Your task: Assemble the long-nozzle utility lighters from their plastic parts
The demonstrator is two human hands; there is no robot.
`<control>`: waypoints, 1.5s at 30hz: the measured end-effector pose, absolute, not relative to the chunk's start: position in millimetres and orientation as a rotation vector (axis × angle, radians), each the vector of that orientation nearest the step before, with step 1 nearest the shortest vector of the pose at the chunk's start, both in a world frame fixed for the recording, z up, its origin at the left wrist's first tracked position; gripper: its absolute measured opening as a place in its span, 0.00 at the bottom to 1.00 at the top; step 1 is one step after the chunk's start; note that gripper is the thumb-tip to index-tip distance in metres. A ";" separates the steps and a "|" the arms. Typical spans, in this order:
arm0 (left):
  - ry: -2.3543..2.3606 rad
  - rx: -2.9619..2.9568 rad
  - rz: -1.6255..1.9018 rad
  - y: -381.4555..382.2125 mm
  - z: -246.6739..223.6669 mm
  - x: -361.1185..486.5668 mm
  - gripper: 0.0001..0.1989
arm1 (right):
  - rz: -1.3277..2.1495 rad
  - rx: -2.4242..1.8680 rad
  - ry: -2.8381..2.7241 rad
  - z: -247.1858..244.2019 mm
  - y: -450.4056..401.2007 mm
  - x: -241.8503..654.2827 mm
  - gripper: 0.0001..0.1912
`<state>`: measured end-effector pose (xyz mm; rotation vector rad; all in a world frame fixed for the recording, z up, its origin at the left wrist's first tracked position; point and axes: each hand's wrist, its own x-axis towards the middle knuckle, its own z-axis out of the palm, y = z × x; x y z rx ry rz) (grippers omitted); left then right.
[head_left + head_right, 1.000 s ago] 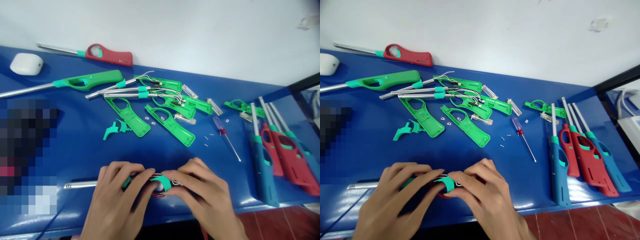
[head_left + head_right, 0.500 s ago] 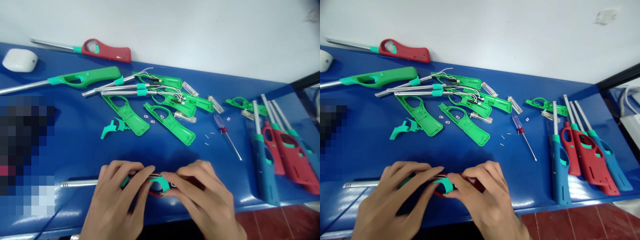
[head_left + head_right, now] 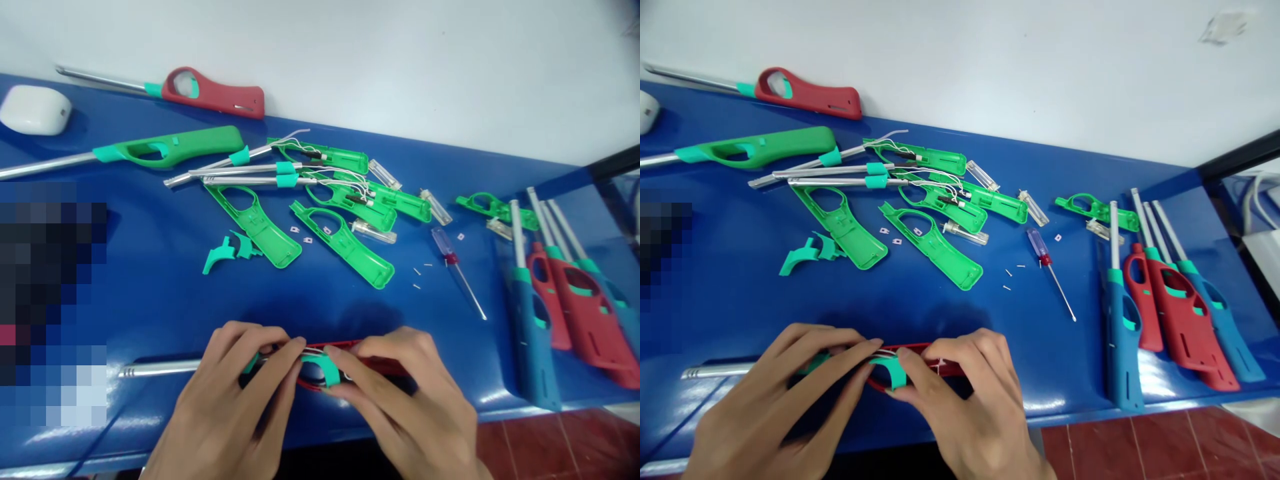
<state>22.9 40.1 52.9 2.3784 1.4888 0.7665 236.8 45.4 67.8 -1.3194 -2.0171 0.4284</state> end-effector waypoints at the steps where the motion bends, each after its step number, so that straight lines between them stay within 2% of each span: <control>1: 1.490 2.379 0.771 39.5 52.3 22.5 0.12 | 0.426 -1.320 -2.020 67.8 45.4 236.8 0.08; 10: 1.460 2.410 0.750 42.5 57.4 21.1 0.16 | 0.379 -1.301 -2.035 66.9 45.4 237.6 0.07; 14: 1.417 2.537 0.741 43.4 57.7 20.5 0.14 | 0.391 -1.294 -2.051 66.6 46.1 238.0 0.08; 21: 1.443 2.389 0.748 42.4 56.1 20.3 0.14 | 0.405 -1.349 -2.024 67.1 45.2 236.0 0.09; 31: 1.417 2.321 0.751 40.3 55.2 19.2 0.21 | 0.371 -1.361 -2.122 75.2 42.0 235.2 0.10; 34: 1.389 2.322 0.751 39.1 54.8 20.1 0.20 | 0.369 -1.380 -2.123 75.2 41.6 234.8 0.10; 38: 1.394 2.290 0.756 39.8 54.6 20.9 0.15 | 0.391 -1.397 -2.101 73.8 41.7 233.4 0.10; 45: 1.385 2.388 0.680 36.0 45.1 12.4 0.21 | 0.582 -1.402 -2.049 83.6 49.8 245.4 0.11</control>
